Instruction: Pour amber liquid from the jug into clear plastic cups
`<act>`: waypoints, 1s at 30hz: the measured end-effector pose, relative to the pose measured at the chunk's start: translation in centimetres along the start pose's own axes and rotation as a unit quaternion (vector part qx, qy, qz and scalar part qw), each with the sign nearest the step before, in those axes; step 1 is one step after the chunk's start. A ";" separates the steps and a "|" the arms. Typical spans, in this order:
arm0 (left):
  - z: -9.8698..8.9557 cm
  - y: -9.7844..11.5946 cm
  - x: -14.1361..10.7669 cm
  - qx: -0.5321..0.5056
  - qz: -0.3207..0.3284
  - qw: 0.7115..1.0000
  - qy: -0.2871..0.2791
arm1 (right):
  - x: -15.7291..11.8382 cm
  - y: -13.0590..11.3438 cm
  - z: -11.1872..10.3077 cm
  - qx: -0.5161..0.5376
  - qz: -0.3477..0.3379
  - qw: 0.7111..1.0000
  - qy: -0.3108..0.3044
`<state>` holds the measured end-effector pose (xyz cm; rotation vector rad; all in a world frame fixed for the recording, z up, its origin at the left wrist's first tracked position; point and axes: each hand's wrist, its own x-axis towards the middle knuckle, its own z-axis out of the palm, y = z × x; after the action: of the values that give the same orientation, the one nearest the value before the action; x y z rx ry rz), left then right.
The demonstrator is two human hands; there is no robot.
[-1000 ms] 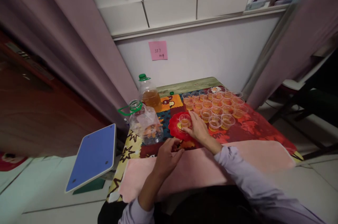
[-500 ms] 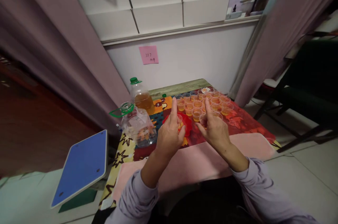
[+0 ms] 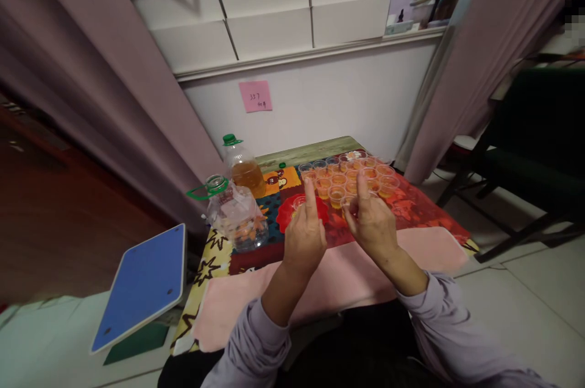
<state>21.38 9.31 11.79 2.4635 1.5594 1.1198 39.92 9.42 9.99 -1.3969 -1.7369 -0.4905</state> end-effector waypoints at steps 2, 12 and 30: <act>0.1 0.4 0.0 0.003 0.001 1.000 -0.001 | -0.1 -0.3 0.1 -0.001 -0.008 1.000 -0.004; -1.0 1.2 -0.3 0.041 0.000 0.999 -0.015 | -0.1 -1.4 -0.4 0.002 -0.011 1.000 -0.011; -1.2 -3.1 -3.7 -0.020 -0.025 0.999 -0.037 | -1.8 -0.7 1.2 0.112 0.043 0.984 -0.133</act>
<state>17.37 7.47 9.47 2.3975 1.5544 1.0305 38.91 8.98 8.04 -1.4161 -1.8670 -0.0571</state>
